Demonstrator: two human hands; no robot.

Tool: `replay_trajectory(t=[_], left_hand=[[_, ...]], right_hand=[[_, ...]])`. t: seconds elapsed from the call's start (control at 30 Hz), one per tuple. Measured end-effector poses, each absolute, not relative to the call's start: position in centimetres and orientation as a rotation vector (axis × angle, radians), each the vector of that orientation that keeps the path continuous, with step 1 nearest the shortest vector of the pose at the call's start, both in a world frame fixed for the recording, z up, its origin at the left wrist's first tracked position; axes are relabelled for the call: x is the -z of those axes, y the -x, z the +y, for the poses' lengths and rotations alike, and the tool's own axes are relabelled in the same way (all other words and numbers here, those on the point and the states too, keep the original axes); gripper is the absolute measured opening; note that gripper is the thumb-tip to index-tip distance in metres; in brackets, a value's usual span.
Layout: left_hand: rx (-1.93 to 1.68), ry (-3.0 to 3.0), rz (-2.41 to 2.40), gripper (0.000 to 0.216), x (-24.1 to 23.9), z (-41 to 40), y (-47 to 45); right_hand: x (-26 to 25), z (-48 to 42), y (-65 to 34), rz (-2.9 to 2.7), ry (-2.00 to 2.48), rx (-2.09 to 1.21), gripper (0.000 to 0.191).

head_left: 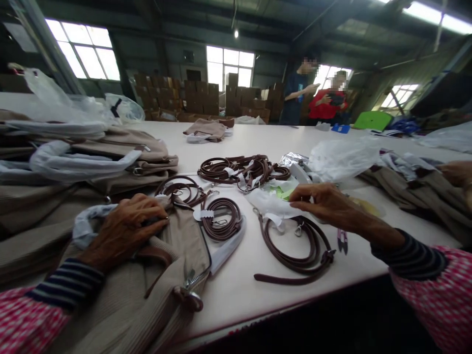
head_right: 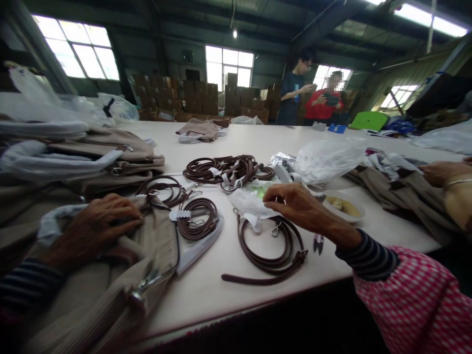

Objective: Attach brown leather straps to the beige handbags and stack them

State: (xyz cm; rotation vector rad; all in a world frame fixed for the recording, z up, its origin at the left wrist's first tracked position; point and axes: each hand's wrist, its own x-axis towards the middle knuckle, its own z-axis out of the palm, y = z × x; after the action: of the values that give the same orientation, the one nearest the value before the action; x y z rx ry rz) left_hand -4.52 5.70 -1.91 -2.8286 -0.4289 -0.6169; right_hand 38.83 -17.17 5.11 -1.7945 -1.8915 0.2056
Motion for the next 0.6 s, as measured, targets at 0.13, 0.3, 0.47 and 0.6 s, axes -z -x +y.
replay_trajectory(t=[0.13,0.3,0.47,0.6], left_hand=[[0.614,2.848,-0.511,0.027,1.8,5.4,4.3],[0.638,2.876,-0.607,0.029,1.5,5.1,4.4],[0.645,2.829,-0.574,0.028,1.8,5.4,4.5],[0.599,2.772,-0.360,0.020,2.1,5.8,4.9]], right_hand=[[-3.5,-17.7,-37.4,-2.035,1.820,-0.251,0.022],[-2.0,-17.8,-37.1,-2.116,1.851,-0.287,0.013],[-0.4,-18.6,-37.0,-2.158,1.697,-0.289,0.017],[0.6,-18.7,-36.6,-2.130,1.680,-0.189,0.012]])
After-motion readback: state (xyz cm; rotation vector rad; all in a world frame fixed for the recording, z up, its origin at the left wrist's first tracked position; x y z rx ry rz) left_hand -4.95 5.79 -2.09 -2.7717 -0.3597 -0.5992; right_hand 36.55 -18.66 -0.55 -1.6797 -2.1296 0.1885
